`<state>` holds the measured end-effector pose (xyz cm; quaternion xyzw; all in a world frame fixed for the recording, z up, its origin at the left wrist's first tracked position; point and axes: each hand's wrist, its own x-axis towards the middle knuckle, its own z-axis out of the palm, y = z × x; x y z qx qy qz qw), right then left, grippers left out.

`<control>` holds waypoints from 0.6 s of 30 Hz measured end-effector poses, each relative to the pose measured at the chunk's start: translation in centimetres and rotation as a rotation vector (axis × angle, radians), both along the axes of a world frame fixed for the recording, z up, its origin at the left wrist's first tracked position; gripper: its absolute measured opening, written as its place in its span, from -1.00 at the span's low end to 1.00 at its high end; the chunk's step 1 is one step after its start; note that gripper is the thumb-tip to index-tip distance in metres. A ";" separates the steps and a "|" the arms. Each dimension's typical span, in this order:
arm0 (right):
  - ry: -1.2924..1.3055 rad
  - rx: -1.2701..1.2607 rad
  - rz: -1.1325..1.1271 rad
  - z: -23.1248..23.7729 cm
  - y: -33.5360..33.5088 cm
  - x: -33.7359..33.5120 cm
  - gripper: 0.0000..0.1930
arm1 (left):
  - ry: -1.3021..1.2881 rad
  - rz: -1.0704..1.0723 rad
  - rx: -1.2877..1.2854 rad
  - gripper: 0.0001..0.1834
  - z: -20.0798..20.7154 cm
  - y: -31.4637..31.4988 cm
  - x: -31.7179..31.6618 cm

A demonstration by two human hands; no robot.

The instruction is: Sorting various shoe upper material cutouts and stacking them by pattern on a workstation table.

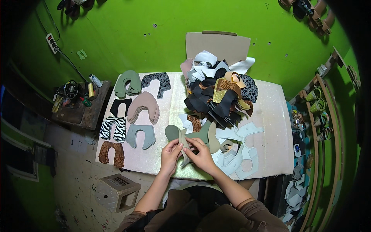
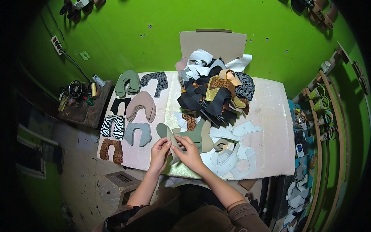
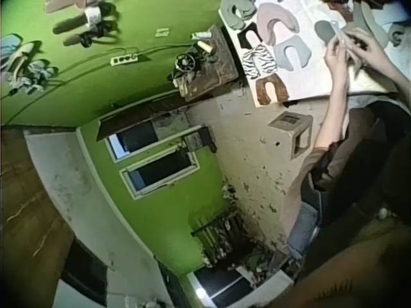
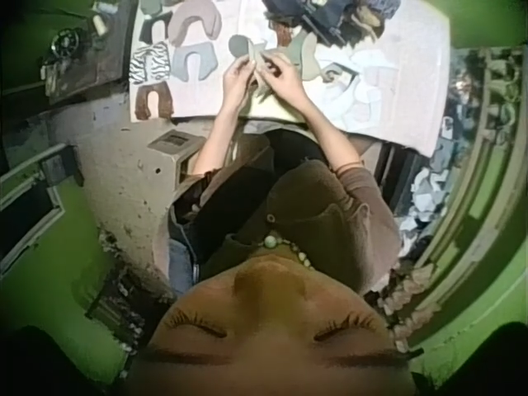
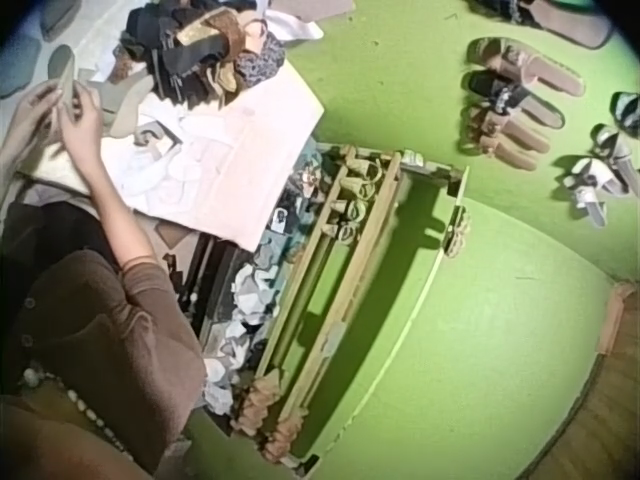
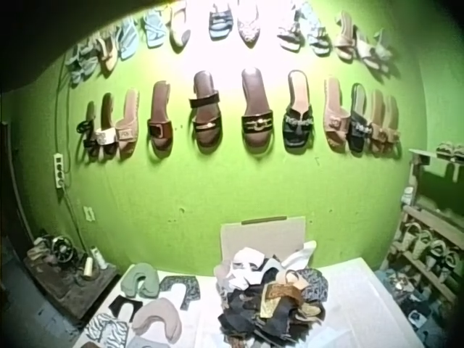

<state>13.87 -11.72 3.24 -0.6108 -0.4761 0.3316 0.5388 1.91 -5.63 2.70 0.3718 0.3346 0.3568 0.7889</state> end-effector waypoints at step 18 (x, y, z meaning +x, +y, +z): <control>-0.004 -0.108 -0.295 -3.1 -0.9 3.7 -0.71 | 0.077 0.197 0.060 -0.73 -1.2 -0.3 -1.2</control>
